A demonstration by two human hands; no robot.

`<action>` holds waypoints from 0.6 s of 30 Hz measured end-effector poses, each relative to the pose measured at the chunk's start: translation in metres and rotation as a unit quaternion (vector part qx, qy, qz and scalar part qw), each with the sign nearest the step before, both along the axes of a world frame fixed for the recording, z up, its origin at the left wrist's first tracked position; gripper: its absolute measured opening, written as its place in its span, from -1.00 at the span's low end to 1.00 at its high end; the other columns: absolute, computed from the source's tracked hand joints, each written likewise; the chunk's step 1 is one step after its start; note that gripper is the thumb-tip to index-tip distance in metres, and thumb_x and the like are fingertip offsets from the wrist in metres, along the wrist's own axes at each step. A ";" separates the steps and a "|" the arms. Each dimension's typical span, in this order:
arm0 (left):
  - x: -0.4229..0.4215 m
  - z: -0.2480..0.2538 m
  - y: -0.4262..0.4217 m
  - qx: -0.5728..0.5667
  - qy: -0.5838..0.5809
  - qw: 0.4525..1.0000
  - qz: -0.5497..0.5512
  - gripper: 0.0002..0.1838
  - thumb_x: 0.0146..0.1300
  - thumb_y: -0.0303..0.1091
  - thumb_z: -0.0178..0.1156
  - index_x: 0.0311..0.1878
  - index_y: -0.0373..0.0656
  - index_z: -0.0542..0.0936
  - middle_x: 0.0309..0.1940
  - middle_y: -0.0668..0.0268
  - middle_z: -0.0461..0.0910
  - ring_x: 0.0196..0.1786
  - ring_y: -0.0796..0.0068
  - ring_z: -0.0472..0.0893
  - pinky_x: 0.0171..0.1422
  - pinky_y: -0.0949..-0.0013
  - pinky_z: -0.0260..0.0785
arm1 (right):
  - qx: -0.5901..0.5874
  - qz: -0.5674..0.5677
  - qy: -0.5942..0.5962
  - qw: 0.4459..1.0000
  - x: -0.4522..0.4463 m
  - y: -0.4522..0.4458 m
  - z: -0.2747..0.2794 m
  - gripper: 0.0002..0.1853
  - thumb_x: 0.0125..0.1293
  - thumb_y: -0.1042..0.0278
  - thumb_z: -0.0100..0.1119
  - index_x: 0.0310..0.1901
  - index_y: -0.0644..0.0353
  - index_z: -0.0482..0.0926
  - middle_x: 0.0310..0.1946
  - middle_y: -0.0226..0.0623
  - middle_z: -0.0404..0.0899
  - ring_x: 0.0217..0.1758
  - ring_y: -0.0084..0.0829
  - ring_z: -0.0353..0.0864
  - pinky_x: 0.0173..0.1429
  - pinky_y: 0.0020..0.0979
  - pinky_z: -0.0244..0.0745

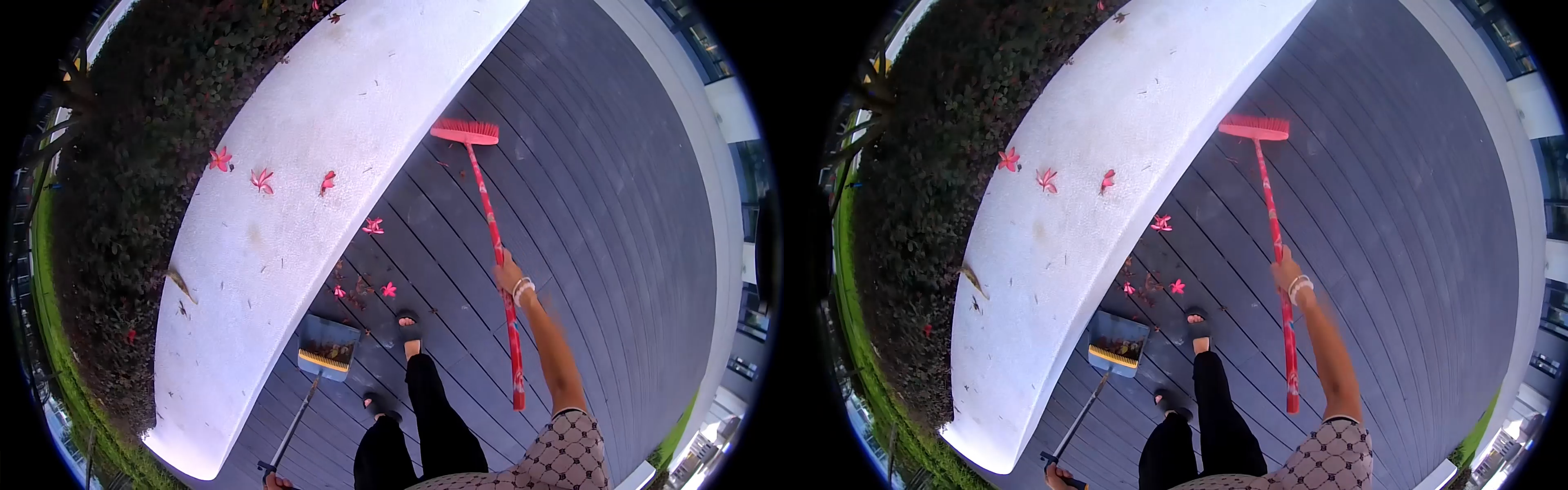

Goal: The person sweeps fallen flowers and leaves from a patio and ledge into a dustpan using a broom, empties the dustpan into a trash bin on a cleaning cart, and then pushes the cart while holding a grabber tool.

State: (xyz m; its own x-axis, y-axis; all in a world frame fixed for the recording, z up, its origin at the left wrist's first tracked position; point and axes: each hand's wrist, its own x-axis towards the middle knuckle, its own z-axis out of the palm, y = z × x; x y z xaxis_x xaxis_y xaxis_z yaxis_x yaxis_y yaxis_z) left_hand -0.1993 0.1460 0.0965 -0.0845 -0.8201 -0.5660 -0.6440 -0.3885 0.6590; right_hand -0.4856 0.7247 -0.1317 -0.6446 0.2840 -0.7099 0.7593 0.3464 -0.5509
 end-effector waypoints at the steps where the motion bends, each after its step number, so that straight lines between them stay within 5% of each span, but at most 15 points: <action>1: -0.002 0.000 0.003 0.011 0.009 1.000 0.007 -0.88 0.16 -0.53 -0.05 -0.48 -0.13 0.36 -0.74 0.46 0.20 -0.71 0.64 0.17 -0.65 0.54 0.07 | 0.039 0.053 -0.023 0.998 0.048 0.003 0.015 -0.48 0.13 0.41 -0.18 0.18 0.07 0.08 -0.62 -0.10 0.43 -0.72 -0.22 0.47 -0.67 -0.25 0.35; 2: -0.001 -0.004 -0.002 0.008 0.003 1.000 0.011 -0.88 0.16 -0.53 -0.05 -0.48 -0.13 0.36 -0.74 0.46 0.20 -0.71 0.64 0.17 -0.65 0.54 0.07 | 0.008 0.094 -0.056 0.994 0.103 0.006 0.023 -0.40 0.12 0.44 -0.17 0.25 0.03 0.01 -0.63 -0.18 0.40 -0.74 -0.30 0.44 -0.70 -0.29 0.33; 6: -0.015 -0.017 -0.001 -0.021 0.024 0.999 0.013 -0.85 0.05 -0.39 0.07 -0.56 -0.13 0.34 -0.77 0.44 0.20 -0.76 0.57 0.24 -0.70 0.54 0.14 | -0.222 0.005 -0.224 0.949 0.162 0.004 0.197 -0.35 0.14 0.43 -0.02 0.29 0.01 0.05 -0.65 -0.43 0.31 -0.77 -0.60 0.28 -0.74 -0.52 0.23; 8: -0.032 -0.020 0.003 -0.035 -0.002 0.999 0.002 -0.85 0.05 -0.39 0.07 -0.56 -0.14 0.34 -0.77 0.44 0.21 -0.77 0.57 0.24 -0.70 0.54 0.14 | -0.229 0.010 -0.234 0.945 0.174 0.003 0.212 -0.35 0.14 0.44 -0.02 0.30 0.00 0.05 -0.65 -0.44 0.30 -0.77 -0.61 0.27 -0.74 -0.54 0.20; 10: -0.025 -0.025 0.000 -0.034 -0.002 0.999 -0.025 -0.86 0.05 -0.40 0.06 -0.55 -0.15 0.34 -0.77 0.44 0.21 -0.77 0.57 0.24 -0.70 0.53 0.14 | -0.263 -0.117 -0.219 0.932 0.179 0.005 0.224 -0.35 0.14 0.44 -0.02 0.30 -0.02 0.06 -0.66 -0.46 0.28 -0.78 -0.63 0.24 -0.75 -0.56 0.17; 13: -0.040 -0.023 0.003 -0.040 -0.012 0.998 -0.039 -0.88 0.05 -0.41 0.06 -0.51 -0.17 0.34 -0.77 0.43 0.21 -0.78 0.57 0.23 -0.70 0.53 0.13 | -0.192 -0.171 -0.140 0.956 0.149 0.025 0.190 -0.36 0.12 0.44 -0.06 0.29 -0.03 0.08 -0.67 -0.46 0.28 -0.79 -0.63 0.21 -0.75 -0.56 0.16; 18: -0.028 -0.036 -0.008 -0.045 0.015 0.998 -0.040 -0.90 0.05 -0.45 0.05 -0.45 -0.20 0.33 -0.77 0.43 0.21 -0.77 0.58 0.24 -0.70 0.52 0.13 | 0.006 -0.110 -0.039 0.993 0.101 0.066 0.041 -0.45 0.13 0.44 -0.11 0.21 -0.01 0.10 -0.68 -0.38 0.30 -0.77 -0.52 0.28 -0.74 -0.45 0.23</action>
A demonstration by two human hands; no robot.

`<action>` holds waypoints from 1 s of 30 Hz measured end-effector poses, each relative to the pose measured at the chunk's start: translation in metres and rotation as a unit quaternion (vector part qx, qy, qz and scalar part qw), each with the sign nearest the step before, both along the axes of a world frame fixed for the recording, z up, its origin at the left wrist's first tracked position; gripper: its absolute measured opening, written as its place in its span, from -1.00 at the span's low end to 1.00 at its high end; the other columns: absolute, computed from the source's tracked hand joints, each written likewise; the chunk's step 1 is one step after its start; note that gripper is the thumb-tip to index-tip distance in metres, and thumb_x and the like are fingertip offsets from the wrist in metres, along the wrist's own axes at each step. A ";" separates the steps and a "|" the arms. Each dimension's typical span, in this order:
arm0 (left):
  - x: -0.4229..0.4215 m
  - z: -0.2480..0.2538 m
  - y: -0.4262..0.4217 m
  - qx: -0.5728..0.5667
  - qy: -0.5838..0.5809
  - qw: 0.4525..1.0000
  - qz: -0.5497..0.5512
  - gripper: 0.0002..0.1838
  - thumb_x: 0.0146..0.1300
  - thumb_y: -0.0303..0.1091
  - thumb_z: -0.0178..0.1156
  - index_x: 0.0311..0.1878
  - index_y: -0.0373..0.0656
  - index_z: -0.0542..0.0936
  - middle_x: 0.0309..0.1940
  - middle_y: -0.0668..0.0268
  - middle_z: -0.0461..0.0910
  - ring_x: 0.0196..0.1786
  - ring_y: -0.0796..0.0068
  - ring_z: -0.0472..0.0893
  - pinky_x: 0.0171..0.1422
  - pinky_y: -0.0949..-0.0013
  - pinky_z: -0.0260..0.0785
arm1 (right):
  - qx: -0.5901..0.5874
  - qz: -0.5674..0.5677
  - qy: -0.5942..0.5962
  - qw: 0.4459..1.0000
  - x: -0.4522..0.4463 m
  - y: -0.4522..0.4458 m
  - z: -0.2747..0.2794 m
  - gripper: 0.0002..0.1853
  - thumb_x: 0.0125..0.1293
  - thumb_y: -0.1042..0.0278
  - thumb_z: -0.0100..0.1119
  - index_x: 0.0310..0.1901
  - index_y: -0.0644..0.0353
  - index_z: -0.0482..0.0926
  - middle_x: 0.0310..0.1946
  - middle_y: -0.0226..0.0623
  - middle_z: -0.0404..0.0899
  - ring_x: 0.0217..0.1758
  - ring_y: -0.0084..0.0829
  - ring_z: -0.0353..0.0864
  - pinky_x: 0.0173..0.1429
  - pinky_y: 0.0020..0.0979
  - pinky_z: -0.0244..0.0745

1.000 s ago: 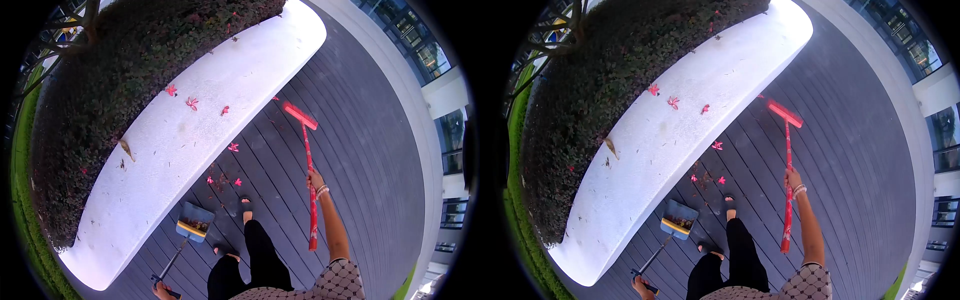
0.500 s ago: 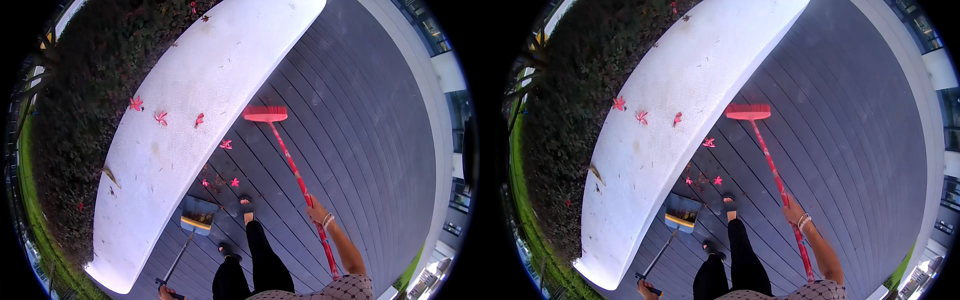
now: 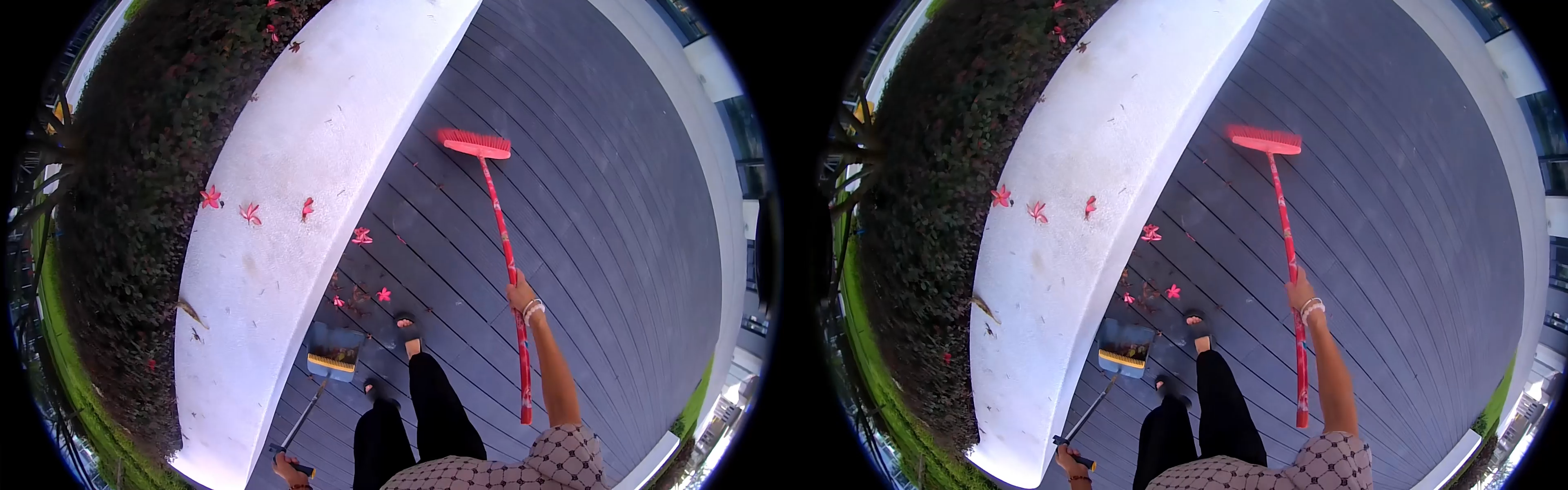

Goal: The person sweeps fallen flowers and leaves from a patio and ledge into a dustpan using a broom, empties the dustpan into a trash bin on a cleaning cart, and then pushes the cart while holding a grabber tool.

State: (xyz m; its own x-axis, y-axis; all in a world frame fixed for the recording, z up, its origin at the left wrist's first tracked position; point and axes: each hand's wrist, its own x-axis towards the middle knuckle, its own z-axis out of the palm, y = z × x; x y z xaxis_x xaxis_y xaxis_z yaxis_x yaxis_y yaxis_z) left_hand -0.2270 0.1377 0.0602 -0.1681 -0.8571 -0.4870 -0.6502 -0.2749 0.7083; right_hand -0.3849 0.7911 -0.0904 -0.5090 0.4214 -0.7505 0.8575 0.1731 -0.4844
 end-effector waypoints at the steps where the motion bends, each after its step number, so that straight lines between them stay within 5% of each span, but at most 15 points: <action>1: 0.000 0.002 0.002 -0.002 -0.024 1.000 0.000 -0.91 0.06 -0.45 0.04 -0.45 -0.20 0.34 -0.77 0.43 0.21 -0.76 0.58 0.24 -0.69 0.51 0.14 | 0.019 0.025 -0.018 0.999 -0.007 -0.005 -0.007 -0.44 0.12 0.44 -0.12 0.21 0.04 0.08 -0.67 -0.33 0.33 -0.75 -0.46 0.33 -0.72 -0.40 0.28; 5: -0.005 0.009 0.015 -0.005 -0.027 0.999 0.020 -0.91 0.06 -0.44 0.03 -0.49 -0.18 0.35 -0.79 0.44 0.19 -0.76 0.58 0.23 -0.68 0.51 0.13 | -0.042 0.070 -0.093 0.992 0.041 -0.072 0.047 -0.38 0.10 0.39 -0.09 0.23 0.11 0.01 -0.56 -0.03 0.49 -0.64 -0.16 0.54 -0.56 -0.20 0.44; 8: 0.000 0.005 0.004 0.007 -0.016 1.000 0.002 -0.91 0.06 -0.43 0.02 -0.50 -0.18 0.35 -0.79 0.44 0.19 -0.76 0.58 0.22 -0.68 0.51 0.13 | -0.207 0.066 -0.131 0.967 0.097 -0.077 0.142 -0.34 0.10 0.42 -0.05 0.28 0.04 0.03 -0.63 -0.36 0.37 -0.74 -0.49 0.39 -0.67 -0.46 0.35; 12: 0.000 0.002 -0.009 0.002 -0.012 1.000 0.005 -0.90 0.06 -0.43 0.02 -0.50 -0.18 0.35 -0.77 0.43 0.20 -0.77 0.58 0.21 -0.70 0.52 0.14 | -0.255 0.075 -0.168 0.949 0.083 -0.098 0.228 -0.35 0.10 0.47 -0.04 0.28 0.05 0.09 -0.65 -0.40 0.31 -0.79 -0.58 0.27 -0.73 -0.51 0.22; 14: -0.003 0.005 -0.005 0.007 -0.019 1.000 0.016 -0.91 0.06 -0.45 0.02 -0.51 -0.17 0.34 -0.77 0.43 0.20 -0.77 0.58 0.20 -0.70 0.52 0.13 | -0.238 0.039 -0.125 0.962 0.072 -0.093 0.219 -0.33 0.10 0.48 -0.03 0.30 0.03 0.07 -0.66 -0.41 0.30 -0.81 -0.59 0.24 -0.75 -0.52 0.18; 17: 0.000 0.002 -0.007 0.005 -0.021 0.999 0.026 -0.92 0.05 -0.46 0.03 -0.47 -0.16 0.33 -0.77 0.42 0.20 -0.77 0.57 0.20 -0.70 0.52 0.13 | -0.150 0.012 -0.030 0.988 0.033 -0.062 0.129 -0.36 0.10 0.50 -0.06 0.27 0.00 0.08 -0.68 -0.42 0.28 -0.80 -0.59 0.25 -0.79 -0.52 0.16; 21: 0.016 0.001 -0.011 0.030 -0.016 0.999 0.027 -0.89 0.04 -0.47 0.05 -0.36 -0.19 0.33 -0.76 0.42 0.20 -0.77 0.58 0.21 -0.71 0.52 0.13 | -0.015 0.044 0.002 0.999 -0.045 -0.050 0.013 -0.43 0.10 0.44 -0.17 0.21 0.10 0.06 -0.62 -0.19 0.42 -0.72 -0.32 0.45 -0.68 -0.31 0.35; 24: 0.010 0.004 -0.009 0.018 -0.021 0.999 0.028 -0.88 0.04 -0.47 0.06 -0.35 -0.20 0.34 -0.76 0.43 0.21 -0.77 0.59 0.22 -0.71 0.52 0.12 | 0.001 0.066 -0.075 0.995 -0.045 -0.091 0.012 -0.39 0.10 0.44 -0.16 0.24 0.08 -0.02 -0.58 -0.09 0.46 -0.69 -0.21 0.48 -0.64 -0.23 0.38; 27: 0.010 0.002 -0.017 0.024 -0.020 0.999 0.025 -0.88 0.05 -0.47 0.05 -0.36 -0.22 0.33 -0.77 0.42 0.21 -0.77 0.58 0.24 -0.71 0.51 0.12 | 0.013 0.234 -0.072 0.969 0.055 -0.113 0.025 -0.33 0.10 0.43 -0.10 0.27 0.07 -0.07 -0.53 0.00 0.50 -0.65 -0.17 0.53 -0.59 -0.22 0.43; 30: 0.009 0.005 -0.008 0.021 -0.021 0.999 0.034 -0.91 0.05 -0.47 0.05 -0.43 -0.18 0.32 -0.77 0.42 0.22 -0.77 0.58 0.24 -0.70 0.51 0.13 | -0.135 0.253 -0.187 0.939 0.074 -0.116 0.145 -0.31 0.10 0.42 -0.04 0.30 0.06 -0.02 -0.59 -0.18 0.47 -0.67 -0.36 0.50 -0.60 -0.36 0.44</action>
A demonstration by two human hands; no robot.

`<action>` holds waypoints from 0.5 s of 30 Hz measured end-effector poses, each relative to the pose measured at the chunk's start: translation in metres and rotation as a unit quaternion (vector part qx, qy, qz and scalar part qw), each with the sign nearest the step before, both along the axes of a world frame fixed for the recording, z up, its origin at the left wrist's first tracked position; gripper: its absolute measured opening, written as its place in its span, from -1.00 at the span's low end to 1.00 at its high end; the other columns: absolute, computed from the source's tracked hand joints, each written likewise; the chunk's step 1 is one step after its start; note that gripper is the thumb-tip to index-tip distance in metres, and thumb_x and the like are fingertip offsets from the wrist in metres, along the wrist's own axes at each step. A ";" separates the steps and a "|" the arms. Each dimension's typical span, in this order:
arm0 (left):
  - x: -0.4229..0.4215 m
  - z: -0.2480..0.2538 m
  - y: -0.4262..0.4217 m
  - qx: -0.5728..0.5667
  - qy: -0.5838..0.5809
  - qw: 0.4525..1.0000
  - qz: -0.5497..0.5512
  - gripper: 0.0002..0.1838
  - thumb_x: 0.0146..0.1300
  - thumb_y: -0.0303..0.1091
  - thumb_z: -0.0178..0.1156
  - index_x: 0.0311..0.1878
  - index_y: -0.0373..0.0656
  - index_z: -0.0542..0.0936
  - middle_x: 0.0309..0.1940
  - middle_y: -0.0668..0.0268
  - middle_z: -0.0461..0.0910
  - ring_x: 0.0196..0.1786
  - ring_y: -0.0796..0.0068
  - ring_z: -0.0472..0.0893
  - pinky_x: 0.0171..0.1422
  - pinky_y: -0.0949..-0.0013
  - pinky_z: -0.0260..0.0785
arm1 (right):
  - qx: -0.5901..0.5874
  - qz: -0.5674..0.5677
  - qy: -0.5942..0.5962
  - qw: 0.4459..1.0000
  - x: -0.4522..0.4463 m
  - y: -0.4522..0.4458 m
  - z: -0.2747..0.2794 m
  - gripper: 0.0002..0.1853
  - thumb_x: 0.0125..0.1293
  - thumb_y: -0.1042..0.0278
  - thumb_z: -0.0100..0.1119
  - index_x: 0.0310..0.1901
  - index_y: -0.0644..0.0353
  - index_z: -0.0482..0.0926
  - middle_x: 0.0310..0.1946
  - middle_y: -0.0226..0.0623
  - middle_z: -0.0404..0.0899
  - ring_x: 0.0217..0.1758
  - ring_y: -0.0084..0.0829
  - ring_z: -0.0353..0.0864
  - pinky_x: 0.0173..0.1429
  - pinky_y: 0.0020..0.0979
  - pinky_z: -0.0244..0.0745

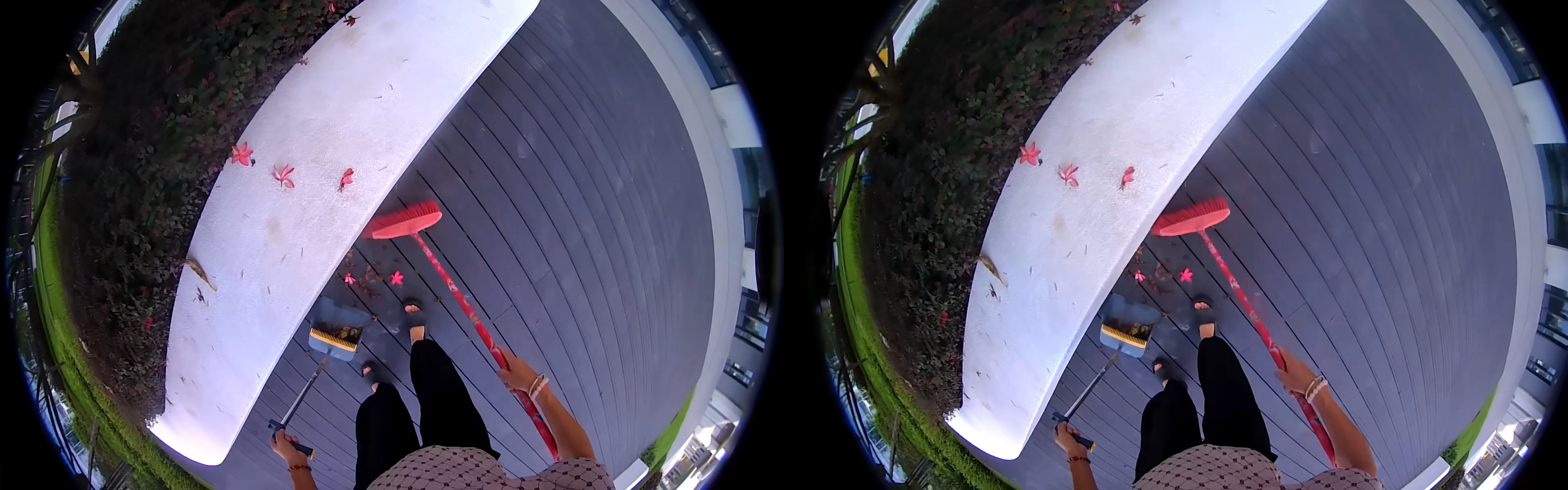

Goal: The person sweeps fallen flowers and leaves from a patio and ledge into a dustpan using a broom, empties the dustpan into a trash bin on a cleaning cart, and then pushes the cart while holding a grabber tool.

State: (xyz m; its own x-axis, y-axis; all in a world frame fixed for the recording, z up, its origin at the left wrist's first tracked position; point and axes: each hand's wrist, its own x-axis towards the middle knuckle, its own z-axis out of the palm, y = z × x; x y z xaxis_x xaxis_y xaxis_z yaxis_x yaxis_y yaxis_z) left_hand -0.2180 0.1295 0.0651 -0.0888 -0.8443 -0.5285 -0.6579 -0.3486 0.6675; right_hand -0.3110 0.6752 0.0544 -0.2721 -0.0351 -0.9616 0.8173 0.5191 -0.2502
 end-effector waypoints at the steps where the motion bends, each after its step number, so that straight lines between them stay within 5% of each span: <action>1: -0.005 0.005 -0.003 -0.012 0.001 1.000 -0.011 -0.89 0.05 -0.47 0.05 -0.50 -0.15 0.32 -0.77 0.44 0.22 -0.76 0.58 0.23 -0.69 0.51 0.13 | -0.034 0.018 -0.027 0.999 0.018 -0.001 0.017 -0.31 0.10 0.42 -0.04 0.30 0.05 -0.01 -0.60 -0.21 0.46 -0.69 -0.41 0.49 -0.63 -0.38 0.42; 5: -0.004 0.008 -0.004 0.007 0.016 1.000 -0.014 -0.90 0.06 -0.48 0.06 -0.42 -0.16 0.32 -0.75 0.44 0.22 -0.75 0.62 0.22 -0.68 0.52 0.14 | -0.043 -0.027 -0.063 0.997 0.022 -0.016 0.052 -0.32 0.10 0.45 -0.06 0.30 0.03 0.01 -0.62 -0.24 0.44 -0.73 -0.44 0.44 -0.68 -0.39 0.37; 7: -0.005 0.011 -0.007 -0.002 0.024 0.999 -0.026 -0.86 0.06 -0.48 0.06 -0.31 -0.21 0.34 -0.74 0.43 0.23 -0.75 0.62 0.22 -0.68 0.52 0.15 | 0.061 -0.065 0.028 0.996 0.002 -0.020 0.038 -0.35 0.10 0.46 -0.07 0.29 0.03 0.05 -0.64 -0.28 0.41 -0.76 -0.45 0.40 -0.71 -0.39 0.35; 12: -0.008 0.032 -0.011 -0.010 0.017 0.997 -0.069 -0.61 0.06 -0.50 0.05 -0.01 -0.35 0.28 -0.73 0.41 0.22 -0.73 0.61 0.21 -0.67 0.52 0.14 | 0.100 -0.187 0.174 0.962 -0.033 -0.026 -0.087 -0.39 0.07 0.49 -0.15 0.24 0.04 0.09 -0.63 -0.23 0.40 -0.75 -0.39 0.41 -0.71 -0.36 0.34; 15: -0.003 0.028 -0.025 0.020 0.019 0.996 -0.089 -0.51 0.08 -0.51 0.05 0.10 -0.31 0.20 -0.69 0.41 0.22 -0.71 0.61 0.22 -0.65 0.51 0.14 | 0.126 -0.185 0.128 0.966 -0.037 -0.077 -0.101 -0.38 0.06 0.46 -0.13 0.24 0.11 0.05 -0.63 -0.19 0.41 -0.75 -0.32 0.42 -0.70 -0.32 0.36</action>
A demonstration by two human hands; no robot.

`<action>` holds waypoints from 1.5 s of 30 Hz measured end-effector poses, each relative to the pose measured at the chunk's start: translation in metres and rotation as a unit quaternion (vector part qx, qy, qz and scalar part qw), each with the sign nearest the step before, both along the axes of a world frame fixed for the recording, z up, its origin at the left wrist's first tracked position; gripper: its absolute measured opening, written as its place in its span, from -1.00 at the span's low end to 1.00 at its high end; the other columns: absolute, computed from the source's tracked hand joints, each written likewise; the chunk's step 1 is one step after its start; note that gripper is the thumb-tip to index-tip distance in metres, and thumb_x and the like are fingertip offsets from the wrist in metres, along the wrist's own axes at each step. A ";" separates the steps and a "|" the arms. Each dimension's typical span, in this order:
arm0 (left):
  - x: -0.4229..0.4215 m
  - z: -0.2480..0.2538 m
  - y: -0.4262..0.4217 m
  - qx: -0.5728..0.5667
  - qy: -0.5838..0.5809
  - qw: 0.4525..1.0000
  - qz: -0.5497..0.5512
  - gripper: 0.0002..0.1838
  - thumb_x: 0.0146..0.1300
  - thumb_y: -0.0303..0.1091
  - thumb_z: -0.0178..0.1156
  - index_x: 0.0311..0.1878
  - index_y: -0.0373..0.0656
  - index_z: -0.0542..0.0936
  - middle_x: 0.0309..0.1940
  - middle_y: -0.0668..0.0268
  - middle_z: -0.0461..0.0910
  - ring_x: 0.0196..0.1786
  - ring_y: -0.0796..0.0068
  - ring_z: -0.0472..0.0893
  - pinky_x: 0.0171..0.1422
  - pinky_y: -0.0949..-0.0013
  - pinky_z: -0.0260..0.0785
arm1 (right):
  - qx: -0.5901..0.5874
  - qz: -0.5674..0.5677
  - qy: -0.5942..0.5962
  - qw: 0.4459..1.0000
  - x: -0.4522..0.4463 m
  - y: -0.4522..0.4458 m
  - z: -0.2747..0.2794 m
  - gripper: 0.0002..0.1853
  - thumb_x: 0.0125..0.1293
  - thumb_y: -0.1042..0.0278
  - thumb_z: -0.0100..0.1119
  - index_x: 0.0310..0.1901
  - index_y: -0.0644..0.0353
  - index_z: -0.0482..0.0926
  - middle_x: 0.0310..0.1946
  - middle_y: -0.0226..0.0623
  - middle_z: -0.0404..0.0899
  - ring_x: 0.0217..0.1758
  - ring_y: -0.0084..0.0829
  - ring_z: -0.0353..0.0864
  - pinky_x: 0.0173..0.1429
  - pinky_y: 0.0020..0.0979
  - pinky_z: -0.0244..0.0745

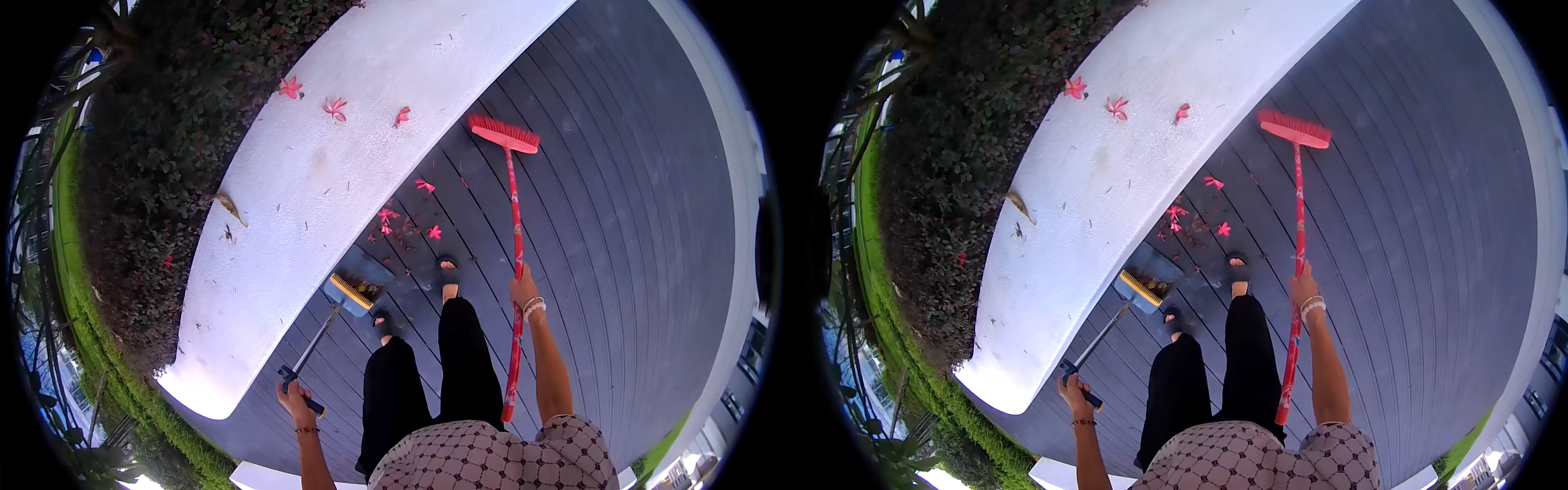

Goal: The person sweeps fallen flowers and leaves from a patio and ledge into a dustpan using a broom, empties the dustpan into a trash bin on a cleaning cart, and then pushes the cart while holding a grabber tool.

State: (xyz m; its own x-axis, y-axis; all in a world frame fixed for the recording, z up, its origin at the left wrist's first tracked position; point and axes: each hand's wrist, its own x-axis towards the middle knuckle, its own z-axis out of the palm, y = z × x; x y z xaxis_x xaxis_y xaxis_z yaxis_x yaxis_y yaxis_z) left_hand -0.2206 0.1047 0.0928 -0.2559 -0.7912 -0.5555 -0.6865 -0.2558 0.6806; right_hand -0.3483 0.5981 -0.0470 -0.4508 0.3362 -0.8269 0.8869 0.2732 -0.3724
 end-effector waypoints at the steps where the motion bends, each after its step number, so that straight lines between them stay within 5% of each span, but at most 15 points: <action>1: -0.003 -0.004 -0.003 0.000 0.003 1.000 -0.007 -0.51 0.08 -0.51 0.05 0.10 -0.31 0.20 -0.69 0.41 0.22 -0.71 0.61 0.22 -0.65 0.51 0.14 | 0.000 -0.007 0.003 1.000 0.015 -0.021 -0.005 -0.38 0.06 0.46 -0.13 0.24 0.11 0.05 -0.63 -0.19 0.41 -0.75 -0.32 0.42 -0.70 -0.32 0.36; 3: -0.003 -0.013 -0.011 0.041 0.022 0.999 -0.003 -0.53 0.08 -0.51 0.05 0.08 -0.27 0.19 -0.66 0.38 0.23 -0.70 0.61 0.23 -0.64 0.50 0.15 | 0.035 0.108 -0.021 0.993 0.067 -0.061 -0.011 -0.35 0.06 0.43 -0.09 0.25 0.15 0.01 -0.54 -0.01 0.51 -0.65 -0.14 0.52 -0.59 -0.19 0.45; 5: 0.007 -0.019 -0.025 0.057 0.042 0.997 -0.026 -0.61 0.09 -0.51 0.03 0.00 -0.24 0.21 -0.64 0.35 0.24 -0.68 0.59 0.24 -0.63 0.49 0.16 | 0.113 0.259 0.090 0.955 0.157 -0.100 -0.032 -0.31 0.06 0.42 -0.07 0.27 0.17 -0.04 -0.47 0.13 0.53 -0.55 -0.02 0.56 -0.46 -0.11 0.49; 9: 0.020 -0.019 -0.046 0.095 0.063 0.993 -0.039 -0.57 0.09 -0.50 0.02 0.04 -0.25 0.17 -0.64 0.35 0.24 -0.66 0.56 0.26 -0.62 0.48 0.17 | -0.048 0.234 -0.167 0.957 0.208 -0.190 0.083 -0.33 0.09 0.41 -0.06 0.28 0.15 -0.03 -0.47 0.22 0.52 -0.54 0.04 0.56 -0.36 -0.14 0.53; 12: 0.037 -0.021 -0.063 0.083 0.080 0.992 -0.041 -0.60 0.09 -0.50 0.02 -0.01 -0.24 0.16 -0.64 0.34 0.24 -0.68 0.55 0.26 -0.62 0.48 0.17 | -0.058 0.311 -0.117 0.942 0.258 -0.200 0.128 -0.33 0.10 0.38 -0.04 0.27 0.15 -0.02 -0.48 0.17 0.53 -0.56 -0.03 0.58 -0.38 -0.17 0.53; 14: 0.043 -0.020 -0.069 0.097 0.082 0.991 -0.046 -0.59 0.09 -0.50 0.03 0.00 -0.25 0.15 -0.64 0.34 0.24 -0.68 0.55 0.26 -0.63 0.48 0.17 | -0.162 0.283 -0.136 0.935 0.272 -0.209 0.174 -0.34 0.10 0.35 -0.03 0.26 0.16 0.02 -0.46 0.10 0.55 -0.56 -0.06 0.58 -0.43 -0.19 0.52; 16: 0.040 -0.018 -0.058 0.120 0.100 0.987 -0.033 -0.55 0.07 -0.51 0.05 0.01 -0.25 0.11 -0.64 0.34 0.24 -0.69 0.55 0.26 -0.65 0.49 0.16 | -0.136 0.259 -0.107 0.950 0.296 -0.211 0.177 -0.36 0.09 0.36 -0.03 0.25 0.14 0.05 -0.51 0.02 0.54 -0.59 -0.12 0.57 -0.47 -0.22 0.50; 20: 0.059 -0.013 -0.066 0.143 0.093 0.984 -0.056 -0.57 0.10 -0.51 0.03 0.02 -0.23 0.11 -0.64 0.34 0.25 -0.71 0.56 0.27 -0.66 0.49 0.15 | -0.056 0.060 0.019 0.996 0.273 -0.177 0.132 -0.41 0.08 0.42 -0.11 0.23 0.03 0.13 -0.72 -0.31 0.33 -0.77 -0.44 0.38 -0.69 -0.41 0.35; 22: 0.069 -0.010 -0.078 0.134 0.067 0.984 -0.097 -0.57 0.11 -0.50 0.04 0.01 -0.24 0.12 -0.64 0.34 0.25 -0.71 0.57 0.27 -0.66 0.49 0.14 | -0.038 -0.001 0.052 0.998 0.231 -0.147 0.078 -0.54 0.10 0.42 -0.14 0.11 0.09 0.22 -0.74 -0.35 0.29 -0.81 -0.45 0.33 -0.75 -0.41 0.27; 25: 0.071 -0.013 -0.086 0.115 0.029 0.980 -0.158 -0.59 0.13 -0.48 0.04 0.01 -0.24 0.14 -0.64 0.34 0.26 -0.71 0.57 0.29 -0.66 0.49 0.14 | 0.036 -0.031 0.051 0.998 0.181 -0.118 -0.008 -0.62 0.12 0.39 -0.15 0.03 0.16 0.18 -0.67 -0.13 0.43 -0.74 -0.22 0.46 -0.68 -0.26 0.36; 30: 0.049 -0.006 -0.067 0.134 0.048 0.977 -0.157 -0.56 0.09 -0.48 0.06 0.02 -0.27 0.13 -0.65 0.35 0.26 -0.71 0.57 0.28 -0.65 0.51 0.13 | 0.058 0.066 -0.058 0.994 0.219 -0.160 0.006 -0.54 0.13 0.38 -0.12 0.10 0.13 0.12 -0.60 -0.06 0.46 -0.66 -0.16 0.49 -0.60 -0.21 0.41; 35: 0.037 -0.007 -0.059 0.144 0.062 0.979 -0.132 -0.51 0.07 -0.49 0.05 0.06 -0.28 0.11 -0.65 0.35 0.24 -0.72 0.57 0.26 -0.65 0.51 0.12 | -0.194 0.044 -0.150 0.968 0.303 -0.168 0.150 -0.37 0.11 0.44 -0.06 0.27 0.04 0.05 -0.62 -0.36 0.38 -0.73 -0.52 0.38 -0.69 -0.46 0.32; 37: 0.037 -0.011 -0.052 0.153 0.067 0.979 -0.119 -0.50 0.07 -0.50 0.04 0.08 -0.28 0.10 -0.65 0.36 0.24 -0.71 0.57 0.25 -0.65 0.50 0.11 | -0.266 -0.010 -0.171 0.949 0.318 -0.173 0.182 -0.36 0.09 0.45 -0.07 0.27 0.03 0.06 -0.63 -0.38 0.35 -0.75 -0.52 0.35 -0.71 -0.46 0.29; 41: 0.037 -0.017 -0.032 0.141 0.062 0.984 -0.092 -0.49 0.07 -0.51 0.03 0.08 -0.27 0.08 -0.64 0.36 0.24 -0.70 0.58 0.25 -0.66 0.51 0.11 | -0.151 0.022 -0.069 0.986 0.283 -0.170 0.151 -0.43 0.10 0.44 -0.10 0.21 0.07 0.10 -0.64 -0.31 0.35 -0.77 -0.46 0.37 -0.72 -0.42 0.28; 45: 0.036 -0.017 -0.025 0.130 0.074 0.984 -0.097 -0.51 0.08 -0.52 0.02 0.08 -0.27 0.08 -0.64 0.36 0.24 -0.71 0.59 0.22 -0.65 0.51 0.10 | 0.026 0.102 0.025 0.994 0.225 -0.160 0.020 -0.40 0.11 0.43 -0.05 0.21 0.11 0.02 -0.55 -0.04 0.47 -0.66 -0.16 0.51 -0.60 -0.22 0.41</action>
